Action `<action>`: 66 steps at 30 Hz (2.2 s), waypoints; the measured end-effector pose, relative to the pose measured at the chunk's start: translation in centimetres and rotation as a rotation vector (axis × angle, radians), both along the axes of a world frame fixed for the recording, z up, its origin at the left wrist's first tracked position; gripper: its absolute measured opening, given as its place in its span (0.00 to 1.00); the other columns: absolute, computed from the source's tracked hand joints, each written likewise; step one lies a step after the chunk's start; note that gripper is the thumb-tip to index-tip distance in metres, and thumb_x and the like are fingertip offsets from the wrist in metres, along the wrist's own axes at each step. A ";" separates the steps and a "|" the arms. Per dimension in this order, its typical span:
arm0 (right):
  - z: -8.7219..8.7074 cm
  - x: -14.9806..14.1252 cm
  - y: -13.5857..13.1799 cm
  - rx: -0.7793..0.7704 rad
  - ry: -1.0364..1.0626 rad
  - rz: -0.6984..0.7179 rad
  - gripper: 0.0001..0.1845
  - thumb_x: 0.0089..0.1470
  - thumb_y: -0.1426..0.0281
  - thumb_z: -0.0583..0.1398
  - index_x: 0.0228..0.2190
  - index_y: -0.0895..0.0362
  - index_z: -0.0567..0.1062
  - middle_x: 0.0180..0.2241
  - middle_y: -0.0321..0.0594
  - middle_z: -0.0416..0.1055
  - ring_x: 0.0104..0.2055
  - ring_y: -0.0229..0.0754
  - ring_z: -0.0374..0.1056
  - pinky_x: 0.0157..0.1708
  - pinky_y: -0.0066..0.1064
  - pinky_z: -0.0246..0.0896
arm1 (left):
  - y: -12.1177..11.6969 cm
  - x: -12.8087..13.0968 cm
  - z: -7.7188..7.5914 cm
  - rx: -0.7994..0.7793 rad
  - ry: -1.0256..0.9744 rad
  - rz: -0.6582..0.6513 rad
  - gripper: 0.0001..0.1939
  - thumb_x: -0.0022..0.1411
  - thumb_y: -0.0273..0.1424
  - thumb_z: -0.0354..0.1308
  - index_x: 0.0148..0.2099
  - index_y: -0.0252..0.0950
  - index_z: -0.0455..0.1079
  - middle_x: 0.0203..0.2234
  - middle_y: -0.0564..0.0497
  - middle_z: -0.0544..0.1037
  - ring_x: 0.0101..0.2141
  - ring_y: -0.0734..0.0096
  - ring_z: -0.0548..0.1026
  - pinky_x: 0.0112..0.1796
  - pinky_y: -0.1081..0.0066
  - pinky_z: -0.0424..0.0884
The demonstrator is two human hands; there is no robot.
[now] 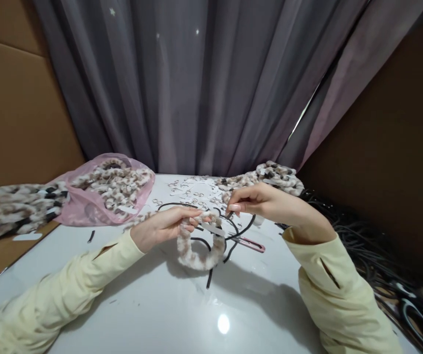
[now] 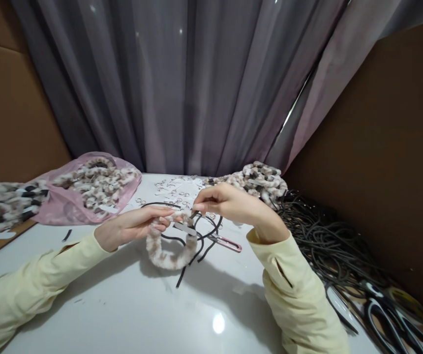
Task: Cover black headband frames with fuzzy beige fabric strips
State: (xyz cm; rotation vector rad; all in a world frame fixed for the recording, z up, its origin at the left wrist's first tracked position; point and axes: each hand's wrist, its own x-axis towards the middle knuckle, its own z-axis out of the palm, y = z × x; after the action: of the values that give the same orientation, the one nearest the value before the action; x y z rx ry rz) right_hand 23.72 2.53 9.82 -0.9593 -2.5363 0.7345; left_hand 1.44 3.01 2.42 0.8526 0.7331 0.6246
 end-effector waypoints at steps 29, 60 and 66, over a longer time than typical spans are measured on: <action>-3.0 -3.5 -0.8 0.621 0.256 0.055 0.09 0.51 0.81 0.59 0.26 0.60 0.78 0.27 0.39 0.72 0.27 0.33 0.67 0.28 0.23 0.60 | -2.5 -0.2 2.5 0.458 0.220 0.141 0.07 0.53 0.31 0.56 0.26 0.33 0.69 0.22 0.52 0.69 0.27 0.74 0.68 0.27 0.76 0.63; -2.1 -2.7 -1.3 0.704 0.204 0.184 0.12 0.55 0.81 0.55 0.27 0.61 0.77 0.29 0.41 0.70 0.28 0.33 0.64 0.27 0.24 0.57 | -3.0 -0.5 2.4 0.494 0.283 0.062 0.15 0.52 0.40 0.63 0.31 0.34 0.65 0.14 0.62 0.53 0.16 0.84 0.47 0.16 0.80 0.42; -3.4 -3.2 -0.1 0.547 0.077 0.193 0.11 0.53 0.81 0.56 0.27 0.62 0.78 0.29 0.42 0.72 0.28 0.34 0.65 0.30 0.24 0.59 | -2.5 -0.5 -0.4 0.658 0.400 0.154 0.15 0.53 0.41 0.60 0.30 0.35 0.63 0.13 0.62 0.58 0.14 0.83 0.52 0.16 0.80 0.47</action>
State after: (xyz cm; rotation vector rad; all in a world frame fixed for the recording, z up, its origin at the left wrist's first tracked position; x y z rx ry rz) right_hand 20.49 2.45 6.39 -0.4972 -2.5700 0.0961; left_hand 0.95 0.48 2.06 1.5674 0.9774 0.8652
